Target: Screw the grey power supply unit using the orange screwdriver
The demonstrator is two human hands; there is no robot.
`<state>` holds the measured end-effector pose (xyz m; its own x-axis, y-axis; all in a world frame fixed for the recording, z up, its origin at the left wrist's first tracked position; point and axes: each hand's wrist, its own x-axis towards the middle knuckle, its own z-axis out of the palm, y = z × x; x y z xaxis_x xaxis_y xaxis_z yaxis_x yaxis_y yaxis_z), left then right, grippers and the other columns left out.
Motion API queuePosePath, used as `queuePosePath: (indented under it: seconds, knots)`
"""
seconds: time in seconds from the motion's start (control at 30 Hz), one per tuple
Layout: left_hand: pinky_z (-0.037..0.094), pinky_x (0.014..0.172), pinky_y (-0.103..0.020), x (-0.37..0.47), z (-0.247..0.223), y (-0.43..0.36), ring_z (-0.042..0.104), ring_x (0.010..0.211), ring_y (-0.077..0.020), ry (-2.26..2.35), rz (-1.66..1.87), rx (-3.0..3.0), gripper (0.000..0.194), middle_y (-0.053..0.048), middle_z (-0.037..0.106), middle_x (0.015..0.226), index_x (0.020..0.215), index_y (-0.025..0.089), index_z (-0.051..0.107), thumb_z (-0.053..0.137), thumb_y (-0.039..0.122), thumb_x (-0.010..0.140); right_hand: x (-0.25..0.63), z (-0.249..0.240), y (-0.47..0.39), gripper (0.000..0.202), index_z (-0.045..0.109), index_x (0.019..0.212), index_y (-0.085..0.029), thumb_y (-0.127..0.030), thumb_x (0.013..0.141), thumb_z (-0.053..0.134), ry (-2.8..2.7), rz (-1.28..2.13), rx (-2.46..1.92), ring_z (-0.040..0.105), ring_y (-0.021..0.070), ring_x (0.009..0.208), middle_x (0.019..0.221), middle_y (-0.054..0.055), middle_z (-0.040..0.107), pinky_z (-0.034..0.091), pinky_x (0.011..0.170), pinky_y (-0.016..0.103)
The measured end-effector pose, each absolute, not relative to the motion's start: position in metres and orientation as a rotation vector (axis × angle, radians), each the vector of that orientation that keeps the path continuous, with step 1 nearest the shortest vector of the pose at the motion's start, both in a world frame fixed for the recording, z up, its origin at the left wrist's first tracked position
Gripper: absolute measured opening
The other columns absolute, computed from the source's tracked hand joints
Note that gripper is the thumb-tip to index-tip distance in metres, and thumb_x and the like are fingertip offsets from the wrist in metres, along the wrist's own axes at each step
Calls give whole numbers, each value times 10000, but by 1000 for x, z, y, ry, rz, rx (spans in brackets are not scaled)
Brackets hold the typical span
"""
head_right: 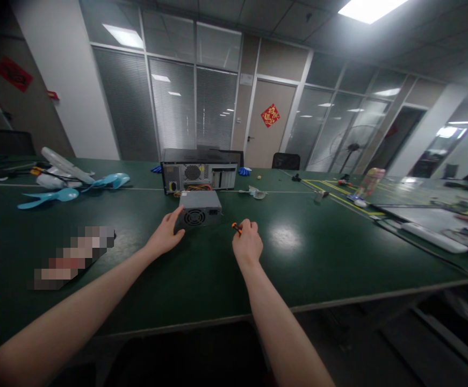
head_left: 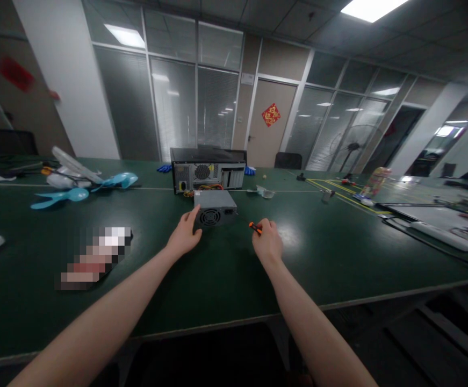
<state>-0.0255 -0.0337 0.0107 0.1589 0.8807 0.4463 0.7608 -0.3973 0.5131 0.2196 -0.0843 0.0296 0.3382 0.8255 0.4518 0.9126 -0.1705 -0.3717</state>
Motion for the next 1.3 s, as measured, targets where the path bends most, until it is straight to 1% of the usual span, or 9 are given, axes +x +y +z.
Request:
queuePosePath:
  seconds: [0.33,0.6,0.93,1.13,1.23,1.3]
  knots:
    - [369,926,-401,-26,8,-32,437,1139,-245,1610,1060,2258,698,-113,325,1305,1376,281,150,494,309,769,218,31,-86,126,504,928,-207,-245,810,487,-1521,-181,-1992,508,117,676,932,37,467,300,556,243]
    - [364,937,-406,-24,10,-33,422,1154,-247,1612,1084,2263,717,-112,335,1292,1378,273,155,507,280,754,217,29,-84,107,506,917,-199,-226,816,481,-1535,-159,-1951,504,111,700,926,36,461,332,600,235]
    - [383,910,-396,-25,10,-34,445,1126,-252,1634,1050,2247,698,-115,320,1306,1376,276,157,498,310,768,218,26,-83,109,510,907,-194,-245,815,480,-1529,-185,-1914,507,115,700,920,38,471,337,601,230]
    - [376,918,-401,-25,10,-34,443,1131,-245,1603,1076,2260,691,-113,324,1305,1373,281,154,492,297,770,217,26,-86,130,520,930,-208,-270,832,462,-1572,-237,-1902,523,118,714,943,37,497,338,597,227]
    - [370,926,-403,-25,9,-33,433,1144,-245,1592,1088,2262,698,-113,333,1297,1373,277,155,497,288,765,219,27,-86,162,535,944,-218,-316,840,461,-1591,-226,-1902,537,133,749,932,36,521,348,616,234]
    - [368,931,-403,-24,9,-32,425,1153,-246,1592,1089,2259,699,-114,329,1299,1374,272,157,499,287,765,219,27,-86,208,552,943,-220,-362,856,427,-1585,-224,-1927,544,141,753,916,40,536,351,622,244]
